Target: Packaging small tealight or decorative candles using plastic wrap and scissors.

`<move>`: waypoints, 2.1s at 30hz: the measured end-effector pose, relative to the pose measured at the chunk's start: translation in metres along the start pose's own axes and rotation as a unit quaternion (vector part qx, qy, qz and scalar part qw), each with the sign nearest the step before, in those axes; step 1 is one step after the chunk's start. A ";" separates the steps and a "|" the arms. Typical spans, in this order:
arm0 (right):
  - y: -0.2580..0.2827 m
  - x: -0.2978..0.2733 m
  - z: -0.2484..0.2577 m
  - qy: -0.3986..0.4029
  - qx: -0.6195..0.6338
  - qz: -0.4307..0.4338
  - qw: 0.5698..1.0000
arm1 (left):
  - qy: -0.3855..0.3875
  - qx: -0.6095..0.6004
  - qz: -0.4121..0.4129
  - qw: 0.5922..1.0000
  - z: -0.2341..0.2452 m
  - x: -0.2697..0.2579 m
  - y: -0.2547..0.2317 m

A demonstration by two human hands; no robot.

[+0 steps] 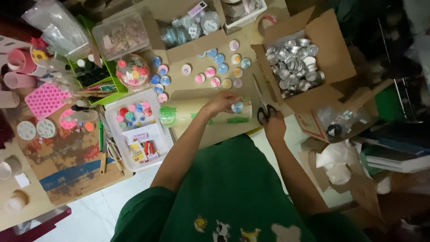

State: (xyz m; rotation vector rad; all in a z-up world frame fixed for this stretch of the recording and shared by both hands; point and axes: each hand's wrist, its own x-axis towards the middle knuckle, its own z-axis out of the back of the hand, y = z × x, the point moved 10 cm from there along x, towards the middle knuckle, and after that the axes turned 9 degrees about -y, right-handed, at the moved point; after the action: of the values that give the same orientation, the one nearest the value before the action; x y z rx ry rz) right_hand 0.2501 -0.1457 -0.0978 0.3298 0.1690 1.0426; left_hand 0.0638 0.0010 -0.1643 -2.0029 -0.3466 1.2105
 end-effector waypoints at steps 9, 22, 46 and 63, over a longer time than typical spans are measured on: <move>-0.124 -0.060 -0.006 0.090 0.048 -0.094 0.990 | 0.006 0.172 -0.092 0.981 -0.007 -0.013 -0.055; 0.014 -0.024 0.111 0.012 -0.075 0.201 0.977 | 0.043 0.171 -0.190 0.966 -0.007 0.010 -0.070; 0.072 -0.006 0.096 0.023 0.014 0.263 0.964 | 0.005 0.168 -0.235 0.957 -0.001 0.025 -0.082; -0.053 -0.027 0.013 -0.010 0.011 -0.086 0.996 | -0.145 -0.262 -0.026 0.954 0.000 -0.054 -0.118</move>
State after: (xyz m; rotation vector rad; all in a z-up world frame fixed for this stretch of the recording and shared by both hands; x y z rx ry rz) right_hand 0.2834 -0.1958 -0.1042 0.3402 0.1871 0.8666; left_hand 0.0528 0.0500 -0.0451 -2.2268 -0.9470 1.4954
